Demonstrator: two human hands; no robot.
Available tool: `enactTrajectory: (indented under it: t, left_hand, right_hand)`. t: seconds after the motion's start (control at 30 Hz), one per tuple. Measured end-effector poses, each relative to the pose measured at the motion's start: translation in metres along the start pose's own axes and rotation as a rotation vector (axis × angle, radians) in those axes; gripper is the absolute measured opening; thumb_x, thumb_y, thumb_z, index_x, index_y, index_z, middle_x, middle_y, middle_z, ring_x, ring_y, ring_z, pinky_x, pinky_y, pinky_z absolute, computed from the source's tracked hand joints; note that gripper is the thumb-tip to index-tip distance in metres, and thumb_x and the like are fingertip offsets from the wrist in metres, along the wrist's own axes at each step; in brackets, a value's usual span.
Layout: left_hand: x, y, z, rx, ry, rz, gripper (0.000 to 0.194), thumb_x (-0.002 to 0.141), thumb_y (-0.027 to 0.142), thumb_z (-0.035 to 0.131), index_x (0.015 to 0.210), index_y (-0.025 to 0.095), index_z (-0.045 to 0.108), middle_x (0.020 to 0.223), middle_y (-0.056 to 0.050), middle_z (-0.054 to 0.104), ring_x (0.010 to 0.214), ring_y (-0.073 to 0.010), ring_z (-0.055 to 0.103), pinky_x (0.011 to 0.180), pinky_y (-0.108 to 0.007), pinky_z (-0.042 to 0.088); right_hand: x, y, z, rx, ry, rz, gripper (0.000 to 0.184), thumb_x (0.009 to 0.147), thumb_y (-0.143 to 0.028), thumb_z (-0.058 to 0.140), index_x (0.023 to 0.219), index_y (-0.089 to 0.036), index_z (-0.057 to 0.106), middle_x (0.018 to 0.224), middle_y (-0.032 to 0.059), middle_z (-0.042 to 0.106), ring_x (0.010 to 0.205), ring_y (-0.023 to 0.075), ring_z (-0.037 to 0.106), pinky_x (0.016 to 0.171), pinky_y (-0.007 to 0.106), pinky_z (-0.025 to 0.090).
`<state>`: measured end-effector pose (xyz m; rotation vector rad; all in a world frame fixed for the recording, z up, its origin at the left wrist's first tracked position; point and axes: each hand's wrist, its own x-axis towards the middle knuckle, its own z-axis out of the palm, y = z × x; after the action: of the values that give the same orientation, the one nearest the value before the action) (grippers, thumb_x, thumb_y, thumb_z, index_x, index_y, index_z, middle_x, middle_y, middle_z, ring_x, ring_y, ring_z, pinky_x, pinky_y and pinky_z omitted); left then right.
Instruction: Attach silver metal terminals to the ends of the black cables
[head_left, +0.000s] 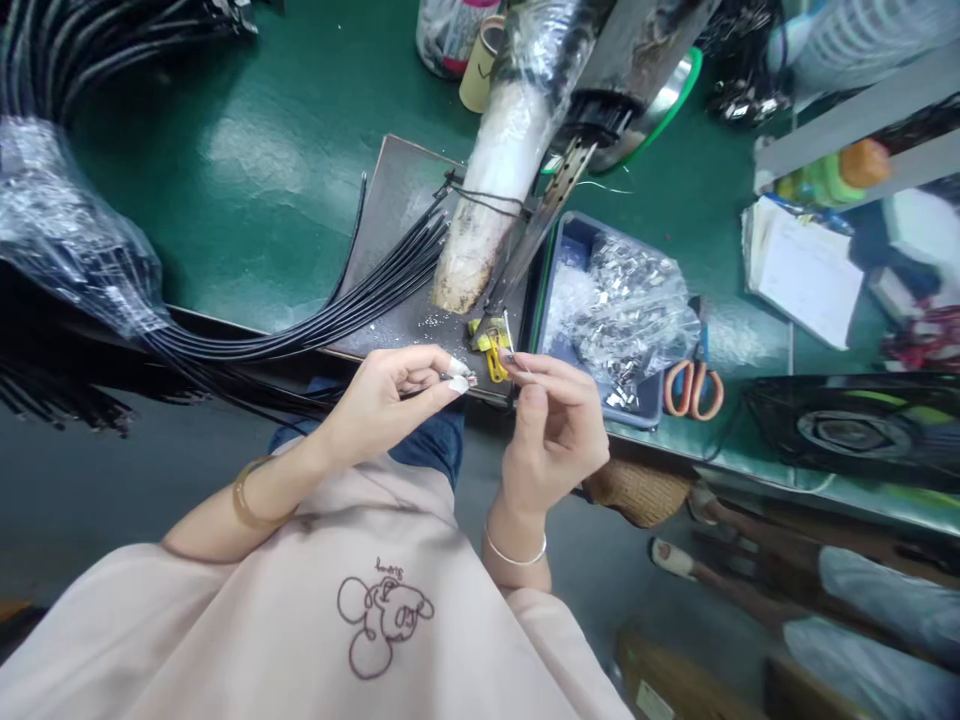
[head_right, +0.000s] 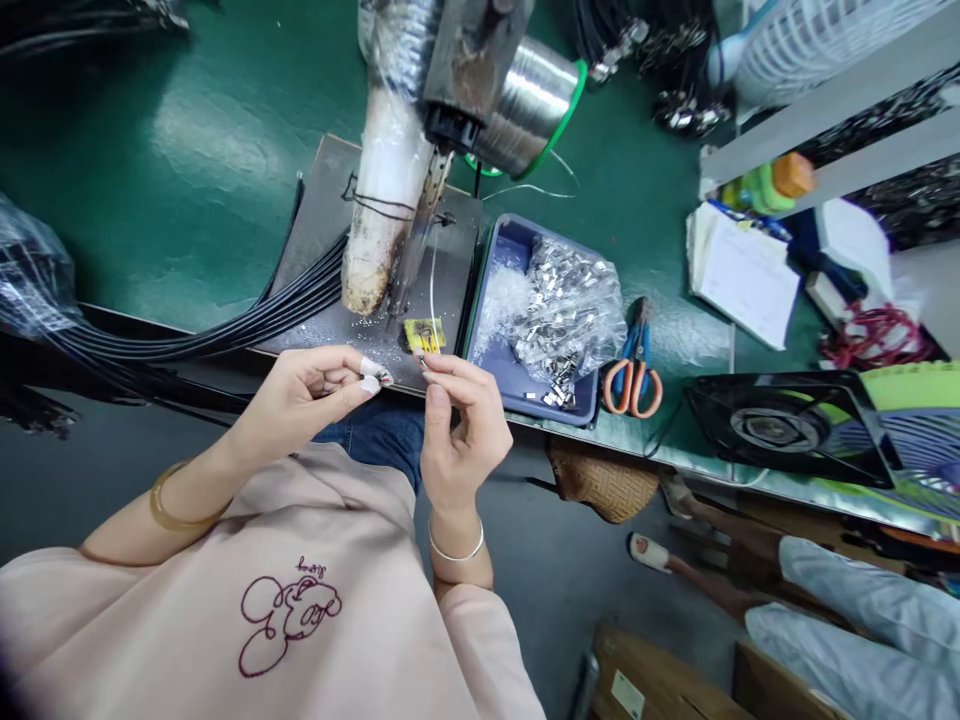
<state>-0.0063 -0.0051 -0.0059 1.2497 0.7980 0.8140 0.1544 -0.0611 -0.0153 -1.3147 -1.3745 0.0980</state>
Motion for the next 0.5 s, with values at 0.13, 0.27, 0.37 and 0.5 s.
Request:
enactTrajectory:
  t: [0.13,0.27,0.37,0.5]
  left_hand:
    - [0.0016,0.0016,-0.0015,-0.015,0.006,-0.008,0.017,0.086,0.029,0.067,0.078,0.013,0.068,0.061,0.004,0.049,0.056,-0.0078,0.039,0.054,-0.021,0.033]
    - [0.0036,0.0007,-0.0045,-0.078,-0.024,-0.046,0.017,0.085,0.030,0.069,0.081,0.013,0.069,0.063,0.003,0.051,0.058,-0.0089,0.041,0.055,-0.021,0.034]
    - [0.0057,-0.0019,-0.0071,-0.079,-0.037,-0.059,0.020,0.086,0.033,0.068,0.084,0.013,0.071,0.063,0.002,0.051,0.058,-0.0094,0.040,0.055,-0.022,0.034]
    - [0.0083,-0.0034,-0.0084,-0.055,-0.018,-0.038,0.022,0.087,0.034,0.068,0.084,0.013,0.073,0.065,0.000,0.056,0.061,-0.0103,0.044,0.057,-0.022,0.037]
  right_hand:
    - [-0.0027,-0.0011,0.0011,-0.076,-0.036,-0.205,0.015,0.094,-0.010,0.070,0.102,-0.023,0.072,0.098,0.0020,0.080,0.087,0.0158,0.077,0.078,0.031,0.065]
    - [-0.0054,0.0020,0.0052,0.010,-0.048,-0.103,0.018,0.093,-0.008,0.070,0.102,-0.023,0.070,0.097,0.0017,0.079,0.086,0.0150,0.078,0.076,0.028,0.067]
    - [-0.0043,0.0040,0.0064,0.079,-0.082,0.010,0.015,0.093,-0.009,0.070,0.099,-0.022,0.068,0.097,0.0018,0.079,0.088,0.0151,0.079,0.075,0.028,0.067]
    - [0.0004,0.0031,0.0054,-0.030,-0.133,-0.088,0.016,0.090,-0.009,0.072,0.094,-0.023,0.067,0.097,0.0014,0.080,0.089,0.0162,0.079,0.080,0.031,0.066]
